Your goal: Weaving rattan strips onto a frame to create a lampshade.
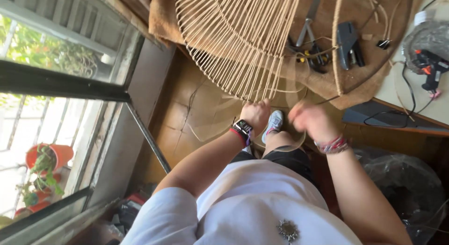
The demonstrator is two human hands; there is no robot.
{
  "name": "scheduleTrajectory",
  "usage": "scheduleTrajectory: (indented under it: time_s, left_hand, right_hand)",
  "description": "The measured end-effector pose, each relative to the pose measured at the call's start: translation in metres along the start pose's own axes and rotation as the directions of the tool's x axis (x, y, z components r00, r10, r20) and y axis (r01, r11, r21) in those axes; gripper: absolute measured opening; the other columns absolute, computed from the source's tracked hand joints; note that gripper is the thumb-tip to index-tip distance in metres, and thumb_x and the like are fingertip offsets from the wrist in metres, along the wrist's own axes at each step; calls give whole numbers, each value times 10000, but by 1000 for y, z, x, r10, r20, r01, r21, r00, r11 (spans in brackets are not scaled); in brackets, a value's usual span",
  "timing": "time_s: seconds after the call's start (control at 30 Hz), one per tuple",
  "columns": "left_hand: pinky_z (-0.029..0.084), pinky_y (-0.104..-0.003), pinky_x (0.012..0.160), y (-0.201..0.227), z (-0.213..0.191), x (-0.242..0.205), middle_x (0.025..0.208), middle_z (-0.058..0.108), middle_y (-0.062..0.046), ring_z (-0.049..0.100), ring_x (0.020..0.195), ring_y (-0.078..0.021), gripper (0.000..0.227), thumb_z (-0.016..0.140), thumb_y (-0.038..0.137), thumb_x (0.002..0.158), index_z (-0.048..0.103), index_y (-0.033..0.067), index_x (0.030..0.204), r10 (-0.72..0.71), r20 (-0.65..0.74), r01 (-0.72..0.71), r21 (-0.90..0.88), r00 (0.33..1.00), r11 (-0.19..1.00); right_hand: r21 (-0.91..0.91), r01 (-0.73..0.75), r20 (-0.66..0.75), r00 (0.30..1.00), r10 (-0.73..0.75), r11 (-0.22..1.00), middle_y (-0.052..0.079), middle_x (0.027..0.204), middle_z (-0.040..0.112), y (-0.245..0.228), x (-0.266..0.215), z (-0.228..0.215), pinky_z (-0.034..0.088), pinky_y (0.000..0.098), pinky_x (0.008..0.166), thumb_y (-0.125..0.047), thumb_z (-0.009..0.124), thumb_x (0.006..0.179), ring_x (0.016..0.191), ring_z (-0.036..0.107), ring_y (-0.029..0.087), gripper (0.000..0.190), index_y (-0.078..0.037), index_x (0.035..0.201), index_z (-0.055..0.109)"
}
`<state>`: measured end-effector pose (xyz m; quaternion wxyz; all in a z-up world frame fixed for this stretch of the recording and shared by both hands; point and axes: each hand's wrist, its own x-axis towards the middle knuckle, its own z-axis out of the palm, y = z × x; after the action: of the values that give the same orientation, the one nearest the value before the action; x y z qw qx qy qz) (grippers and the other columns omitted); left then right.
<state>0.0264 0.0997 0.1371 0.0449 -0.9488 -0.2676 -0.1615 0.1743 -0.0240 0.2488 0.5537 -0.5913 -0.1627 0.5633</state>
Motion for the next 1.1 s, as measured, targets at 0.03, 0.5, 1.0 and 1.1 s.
scheduleTrajectory:
  time_s: [0.03, 0.5, 1.0, 1.1]
  left_hand:
    - [499, -385, 554, -5, -11, 6, 564, 553, 27, 632, 464, -221, 135, 494, 260, 721, 539, 157, 795, 17, -27, -22, -168, 999, 986]
    - [568, -427, 728, 22, -53, 22, 751, 691, -65, 747, 663, -277, 583, 589, 394, 890, 493, -17, 1292, -129, 187, 184, -316, 974, 931]
    - [629, -429, 766, -35, 20, 19, 776, 766, 49, 753, 870, -268, 289, 620, 491, 854, 781, 253, 885, -64, 790, 634, -438, 610, 637]
    - [618, -383, 851, -31, 40, 13, 976, 780, 20, 751, 1001, -254, 284, 624, 488, 876, 780, 317, 1041, -234, 801, 656, -243, 551, 715]
  right_hand:
    - [-434, 39, 138, 990, 24, 900, 144, 1046, 782, 7, -10, -1, 551, 406, 817, -181, 601, 930, 864, 688, 231, 201, -54, 967, 751]
    - [-817, 266, 351, 934, 74, 512, 13, 746, 770, 73, -7, -12, 592, 359, 730, -307, 555, 1030, 822, 754, 239, 250, -166, 863, 676]
    - [289, 188, 156, 958, -241, 938, 104, 1104, 696, -77, 24, 3, 497, 460, 1130, -494, 479, 1028, 1097, 685, 254, 473, -123, 1278, 635]
    - [205, 411, 61, 900, -431, 888, 156, 738, 602, -39, -9, -8, 523, 358, 607, -261, 508, 1064, 576, 637, 285, 298, -158, 1341, 469]
